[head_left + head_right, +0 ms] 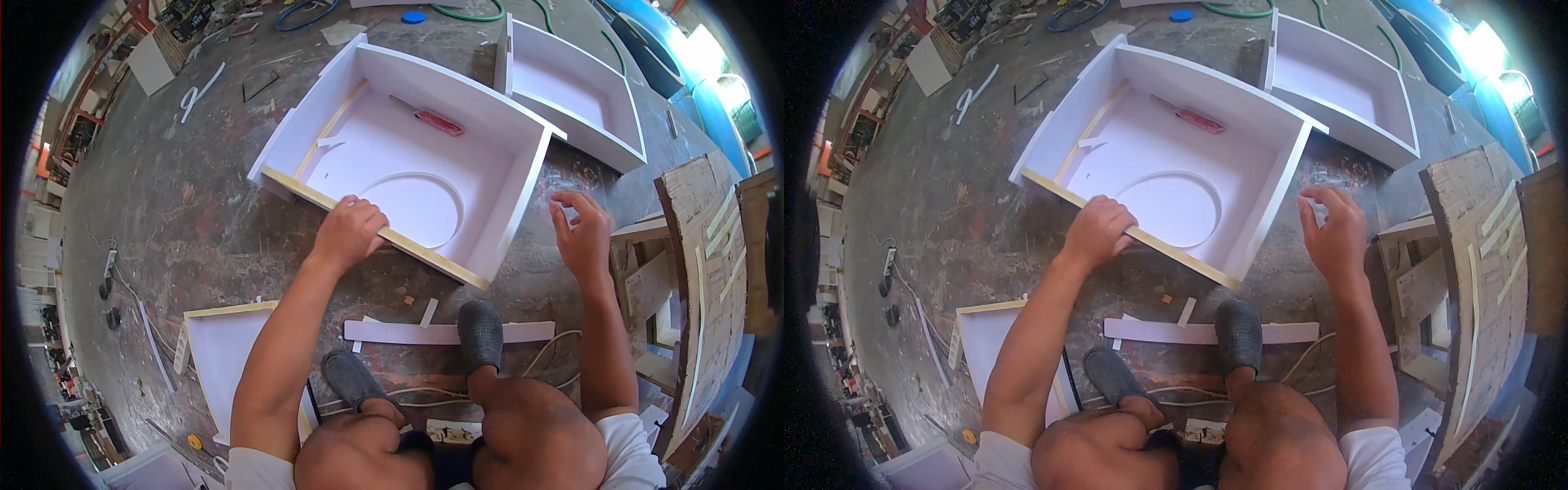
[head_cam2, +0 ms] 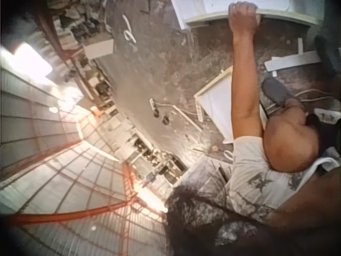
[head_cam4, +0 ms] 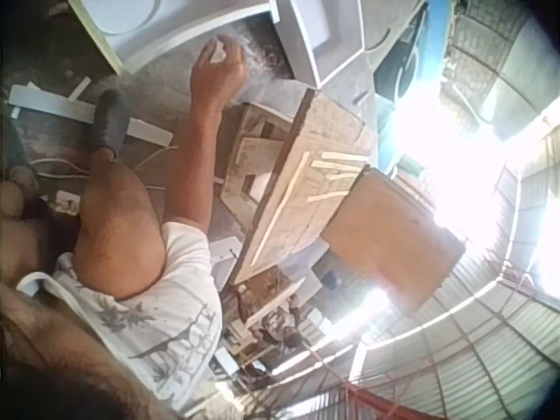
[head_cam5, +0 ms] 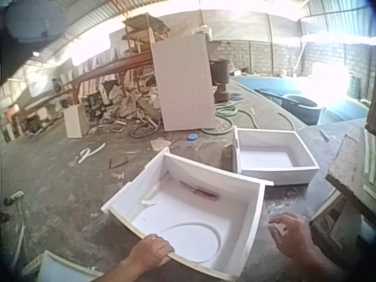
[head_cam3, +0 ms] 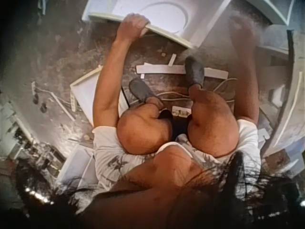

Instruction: The person applies adhesive tape strips to the edges of a wooden box, cuts the tape with a utility knife, and presses tape strips firmly along the box edges and inside corners by hand.

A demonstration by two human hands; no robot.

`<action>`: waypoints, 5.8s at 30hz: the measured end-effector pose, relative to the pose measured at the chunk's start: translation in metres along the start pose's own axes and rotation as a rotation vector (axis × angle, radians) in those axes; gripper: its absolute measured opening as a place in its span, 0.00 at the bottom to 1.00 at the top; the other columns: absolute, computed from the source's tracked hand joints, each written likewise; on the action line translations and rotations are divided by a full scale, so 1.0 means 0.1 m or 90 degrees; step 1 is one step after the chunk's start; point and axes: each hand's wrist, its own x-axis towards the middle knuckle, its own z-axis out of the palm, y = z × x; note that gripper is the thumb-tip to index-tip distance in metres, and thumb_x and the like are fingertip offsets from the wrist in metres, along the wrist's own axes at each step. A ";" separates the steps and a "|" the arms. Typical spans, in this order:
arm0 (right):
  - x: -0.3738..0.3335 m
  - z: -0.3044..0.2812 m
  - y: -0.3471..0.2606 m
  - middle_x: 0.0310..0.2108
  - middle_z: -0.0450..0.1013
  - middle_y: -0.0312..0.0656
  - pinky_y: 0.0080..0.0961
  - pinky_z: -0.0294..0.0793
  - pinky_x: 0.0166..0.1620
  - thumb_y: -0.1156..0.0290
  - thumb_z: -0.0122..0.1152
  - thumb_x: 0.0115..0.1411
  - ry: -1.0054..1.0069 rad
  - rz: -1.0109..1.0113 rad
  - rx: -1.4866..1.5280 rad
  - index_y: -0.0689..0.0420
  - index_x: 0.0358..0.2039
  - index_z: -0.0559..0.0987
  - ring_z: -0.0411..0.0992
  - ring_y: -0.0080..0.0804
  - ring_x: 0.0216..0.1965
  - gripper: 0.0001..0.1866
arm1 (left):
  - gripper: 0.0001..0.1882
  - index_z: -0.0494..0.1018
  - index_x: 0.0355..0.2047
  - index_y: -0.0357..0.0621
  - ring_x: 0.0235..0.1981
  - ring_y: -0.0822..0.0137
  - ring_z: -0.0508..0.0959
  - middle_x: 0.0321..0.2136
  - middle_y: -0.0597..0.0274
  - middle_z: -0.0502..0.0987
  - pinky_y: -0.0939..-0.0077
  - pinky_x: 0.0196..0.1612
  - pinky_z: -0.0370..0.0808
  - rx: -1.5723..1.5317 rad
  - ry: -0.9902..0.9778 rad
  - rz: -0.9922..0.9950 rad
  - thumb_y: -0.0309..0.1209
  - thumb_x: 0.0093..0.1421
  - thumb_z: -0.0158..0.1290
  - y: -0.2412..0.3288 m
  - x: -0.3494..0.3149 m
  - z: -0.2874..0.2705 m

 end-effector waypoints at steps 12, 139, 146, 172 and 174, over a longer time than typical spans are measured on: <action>-0.02 1.87 0.74 0.43 0.83 0.53 0.45 0.82 0.52 0.65 0.71 0.61 -0.453 -0.272 -0.259 0.54 0.44 0.90 0.82 0.58 0.47 0.12 | 0.18 0.77 0.31 0.46 0.34 0.56 0.83 0.30 0.59 0.79 0.58 0.37 0.81 -0.190 -0.033 -0.038 0.44 0.55 0.71 1.86 -0.03 0.28; -0.82 0.10 -1.27 0.35 0.82 0.42 0.32 0.84 0.36 0.80 0.77 0.56 -0.252 -0.403 0.280 0.58 0.33 0.77 0.83 0.37 0.33 0.13 | 0.26 0.84 0.47 0.44 0.35 0.70 0.82 0.41 0.62 0.85 0.74 0.36 0.78 -0.531 0.027 -0.291 0.44 0.54 0.77 1.34 -0.68 -1.25; -0.85 0.58 -1.54 0.34 0.78 0.40 0.37 0.80 0.33 0.75 0.76 0.55 -0.324 -0.513 0.232 0.55 0.36 0.78 0.78 0.39 0.32 0.13 | 0.21 0.85 0.44 0.45 0.36 0.57 0.85 0.38 0.60 0.85 0.67 0.39 0.82 -0.425 0.098 -0.197 0.34 0.50 0.76 1.34 -0.97 -1.08; -1.03 1.42 -1.88 0.34 0.84 0.51 0.42 0.84 0.36 0.69 0.77 0.59 -0.521 -0.332 0.273 0.58 0.45 0.86 0.83 0.52 0.30 0.15 | 0.15 0.84 0.38 0.51 0.53 0.59 0.78 0.50 0.70 0.82 0.59 0.56 0.71 -0.077 -0.024 -0.357 0.34 0.51 0.74 0.77 -1.97 -1.00; -1.03 1.42 -1.88 0.33 0.84 0.52 0.45 0.84 0.36 0.68 0.75 0.60 -0.524 -0.329 0.278 0.58 0.45 0.85 0.82 0.55 0.30 0.15 | 0.14 0.84 0.38 0.51 0.53 0.59 0.78 0.50 0.70 0.82 0.59 0.56 0.71 -0.080 -0.027 -0.364 0.34 0.51 0.74 0.78 -1.97 -1.01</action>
